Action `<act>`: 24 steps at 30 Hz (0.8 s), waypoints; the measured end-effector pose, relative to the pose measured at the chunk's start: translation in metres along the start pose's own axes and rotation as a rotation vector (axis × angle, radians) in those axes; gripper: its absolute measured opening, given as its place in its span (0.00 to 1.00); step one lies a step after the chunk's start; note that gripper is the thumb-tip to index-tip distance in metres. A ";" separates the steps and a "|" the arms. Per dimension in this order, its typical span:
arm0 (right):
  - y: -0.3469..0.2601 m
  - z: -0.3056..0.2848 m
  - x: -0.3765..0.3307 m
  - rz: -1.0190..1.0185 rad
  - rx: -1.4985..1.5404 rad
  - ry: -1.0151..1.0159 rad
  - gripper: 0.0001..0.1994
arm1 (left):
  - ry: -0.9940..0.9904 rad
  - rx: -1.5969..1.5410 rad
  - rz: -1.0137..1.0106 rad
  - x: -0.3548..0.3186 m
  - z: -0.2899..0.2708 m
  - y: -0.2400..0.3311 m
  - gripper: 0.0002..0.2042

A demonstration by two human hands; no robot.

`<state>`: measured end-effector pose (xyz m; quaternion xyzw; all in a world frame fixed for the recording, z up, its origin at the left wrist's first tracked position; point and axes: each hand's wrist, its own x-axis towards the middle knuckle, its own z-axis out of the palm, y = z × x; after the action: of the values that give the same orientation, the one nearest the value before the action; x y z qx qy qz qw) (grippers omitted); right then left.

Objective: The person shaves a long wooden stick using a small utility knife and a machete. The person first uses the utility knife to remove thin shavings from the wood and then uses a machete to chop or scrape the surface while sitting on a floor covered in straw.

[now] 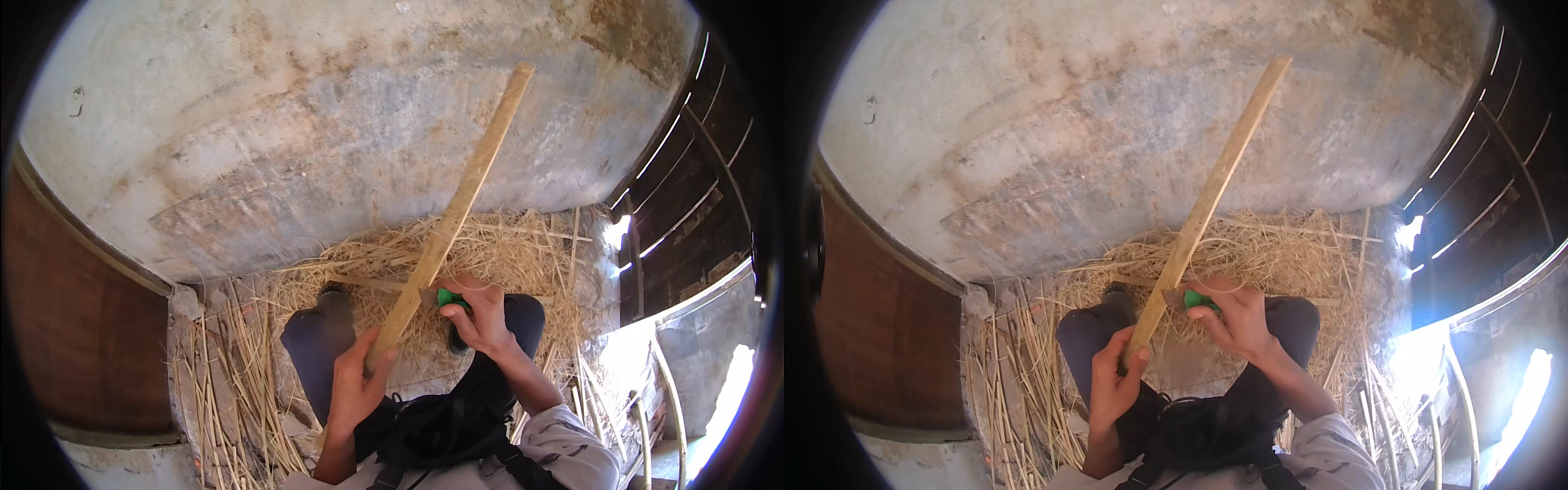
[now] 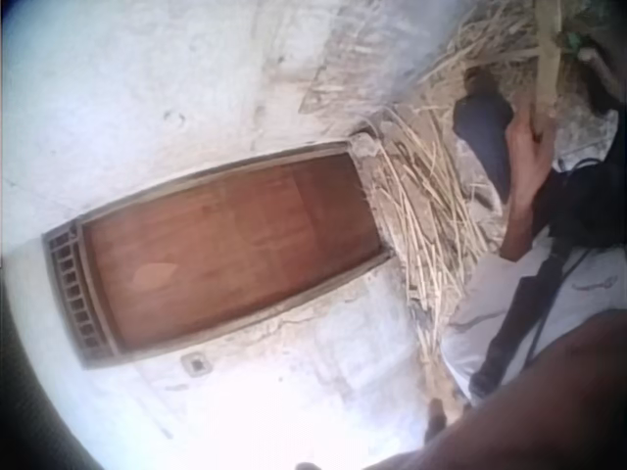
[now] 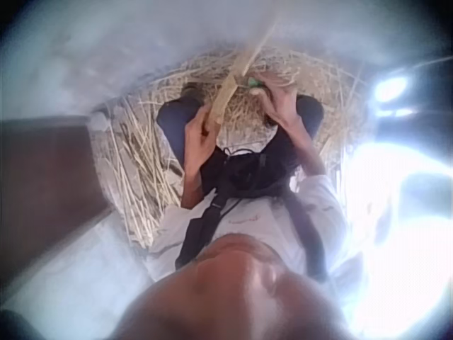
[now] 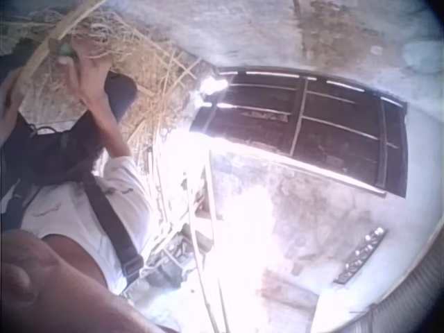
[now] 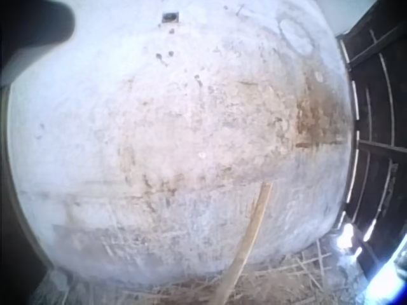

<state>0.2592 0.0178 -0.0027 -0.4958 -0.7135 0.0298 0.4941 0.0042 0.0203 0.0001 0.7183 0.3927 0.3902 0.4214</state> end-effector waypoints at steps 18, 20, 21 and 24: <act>0.002 -0.023 0.024 -0.129 -0.264 0.209 0.17 | -0.063 -0.055 -0.145 -0.019 0.000 0.009 0.16; 0.005 -0.026 0.022 -0.092 -0.324 0.160 0.16 | -0.058 -0.063 -0.166 -0.023 0.001 0.008 0.16; 0.008 -0.029 0.022 -0.074 -0.357 0.136 0.16 | -0.063 -0.068 -0.180 -0.025 0.003 0.009 0.16; 0.029 -0.026 0.023 -0.026 -0.374 0.302 0.15 | -0.089 -0.109 -0.239 -0.033 0.005 0.000 0.16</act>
<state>0.2972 0.0380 0.0106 -0.5681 -0.6312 -0.1836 0.4951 -0.0044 -0.0103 -0.0094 0.6592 0.4345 0.3258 0.5200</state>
